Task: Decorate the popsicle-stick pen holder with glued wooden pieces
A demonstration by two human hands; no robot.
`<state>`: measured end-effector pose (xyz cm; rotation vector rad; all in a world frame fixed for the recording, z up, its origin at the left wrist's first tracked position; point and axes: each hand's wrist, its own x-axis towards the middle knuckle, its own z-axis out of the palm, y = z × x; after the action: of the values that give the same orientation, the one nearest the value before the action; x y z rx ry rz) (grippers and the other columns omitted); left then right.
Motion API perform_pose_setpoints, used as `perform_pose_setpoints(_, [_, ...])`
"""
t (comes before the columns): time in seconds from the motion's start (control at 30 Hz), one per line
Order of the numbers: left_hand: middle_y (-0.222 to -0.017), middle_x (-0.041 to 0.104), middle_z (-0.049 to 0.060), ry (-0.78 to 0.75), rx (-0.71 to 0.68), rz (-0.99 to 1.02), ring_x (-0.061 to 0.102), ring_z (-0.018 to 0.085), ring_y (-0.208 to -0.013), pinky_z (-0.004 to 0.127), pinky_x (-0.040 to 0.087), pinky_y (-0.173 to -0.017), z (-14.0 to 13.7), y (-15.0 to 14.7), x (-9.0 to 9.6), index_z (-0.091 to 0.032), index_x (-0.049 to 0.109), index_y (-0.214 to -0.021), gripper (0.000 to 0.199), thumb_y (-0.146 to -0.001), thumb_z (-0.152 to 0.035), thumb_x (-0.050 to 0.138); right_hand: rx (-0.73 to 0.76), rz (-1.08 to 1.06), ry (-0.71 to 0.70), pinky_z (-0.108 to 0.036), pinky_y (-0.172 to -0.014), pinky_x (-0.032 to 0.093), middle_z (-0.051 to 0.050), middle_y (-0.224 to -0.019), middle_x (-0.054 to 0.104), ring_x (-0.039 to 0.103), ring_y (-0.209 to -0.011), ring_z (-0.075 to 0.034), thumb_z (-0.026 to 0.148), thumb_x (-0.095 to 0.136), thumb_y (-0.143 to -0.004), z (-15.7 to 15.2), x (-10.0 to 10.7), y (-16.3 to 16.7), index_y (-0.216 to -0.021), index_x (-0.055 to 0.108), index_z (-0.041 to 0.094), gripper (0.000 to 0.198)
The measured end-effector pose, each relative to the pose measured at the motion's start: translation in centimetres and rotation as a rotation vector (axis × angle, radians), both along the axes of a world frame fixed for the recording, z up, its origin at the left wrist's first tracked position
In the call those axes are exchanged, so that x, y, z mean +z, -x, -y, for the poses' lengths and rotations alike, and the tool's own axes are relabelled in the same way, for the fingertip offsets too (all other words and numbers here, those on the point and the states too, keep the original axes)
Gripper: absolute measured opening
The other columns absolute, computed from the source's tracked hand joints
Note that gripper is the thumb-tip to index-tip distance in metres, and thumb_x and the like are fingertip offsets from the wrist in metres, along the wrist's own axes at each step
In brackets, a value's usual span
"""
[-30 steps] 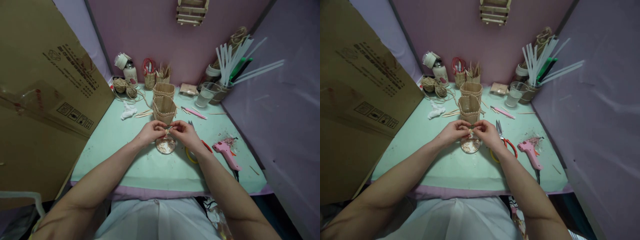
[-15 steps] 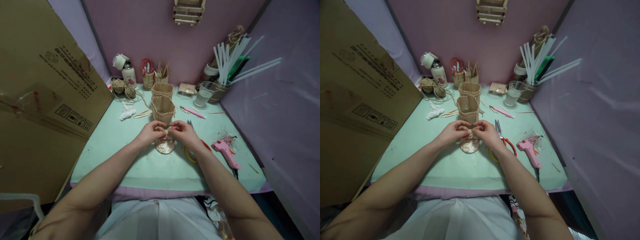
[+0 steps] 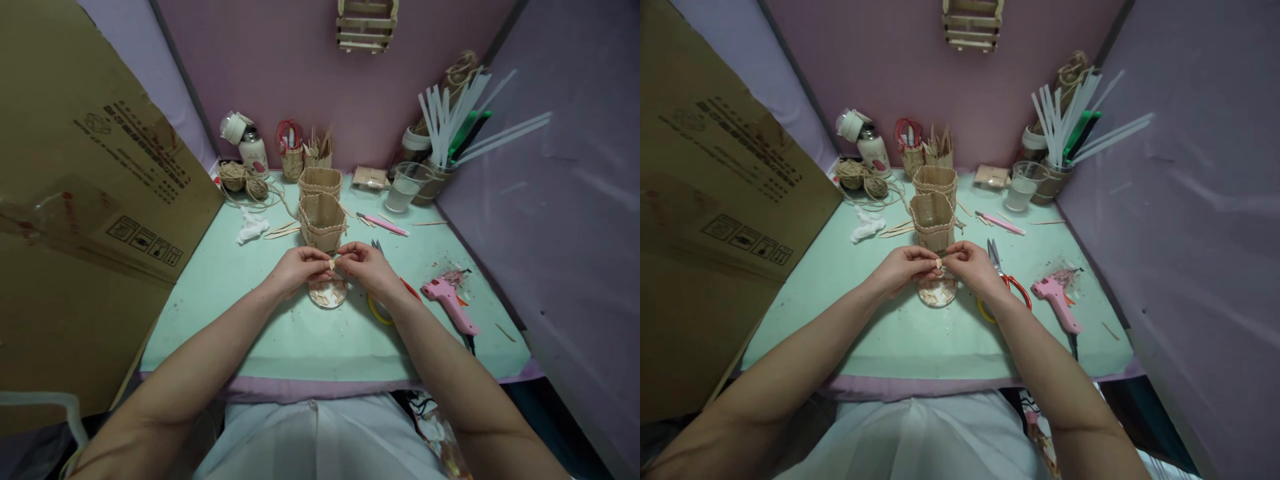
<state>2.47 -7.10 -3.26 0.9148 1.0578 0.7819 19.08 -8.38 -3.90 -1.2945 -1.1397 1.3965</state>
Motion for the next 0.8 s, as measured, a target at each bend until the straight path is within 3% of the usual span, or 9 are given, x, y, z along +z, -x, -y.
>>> perform_pose_setpoints(0.47, [-0.07, 0.069, 0.006, -0.042, -0.022, -0.005, 0.066, 0.012, -0.065, 0.027, 0.055, -0.071, 0.3, 0.0, 0.3, -0.009, 0.066, -0.076, 0.015, -0.066, -0.013, 0.076, 0.032, 0.056, -0.047, -0.024, -0.055, 0.04, 0.004, -0.064, 0.061, 0.054, -0.056, -0.011, 0.026, 0.068, -0.064, 0.2, 0.1, -0.5, -0.086, 0.058, 0.019, 0.025])
perform_pose_setpoints(0.63, [-0.07, 0.067, 0.005, -0.032, -0.017, 0.0, 0.067, 0.013, -0.068, 0.026, 0.053, -0.07, 0.3, 0.0, 0.4, -0.01, 0.064, -0.074, 0.014, -0.067, -0.014, 0.075, 0.104, 0.373, -0.201, -0.026, -0.061, 0.043, 0.001, -0.072, 0.064, 0.058, -0.066, -0.014, 0.025, 0.06, -0.075, 3.9, 0.5, -2.2, -0.091, 0.058, 0.021, 0.017])
perform_pose_setpoints(0.8, [-0.071, 0.066, 0.005, -0.034, -0.071, 0.008, 0.064, 0.011, -0.068, 0.025, 0.051, -0.07, 0.4, 0.0, 0.3, -0.01, 0.063, -0.075, 0.017, -0.066, -0.017, 0.076, 0.155, 0.715, -0.237, -0.029, -0.063, 0.043, -0.001, -0.077, 0.068, 0.061, -0.07, -0.018, 0.019, 0.051, -0.082, 8.5, 0.0, -2.6, -0.089, 0.055, 0.023, 0.01])
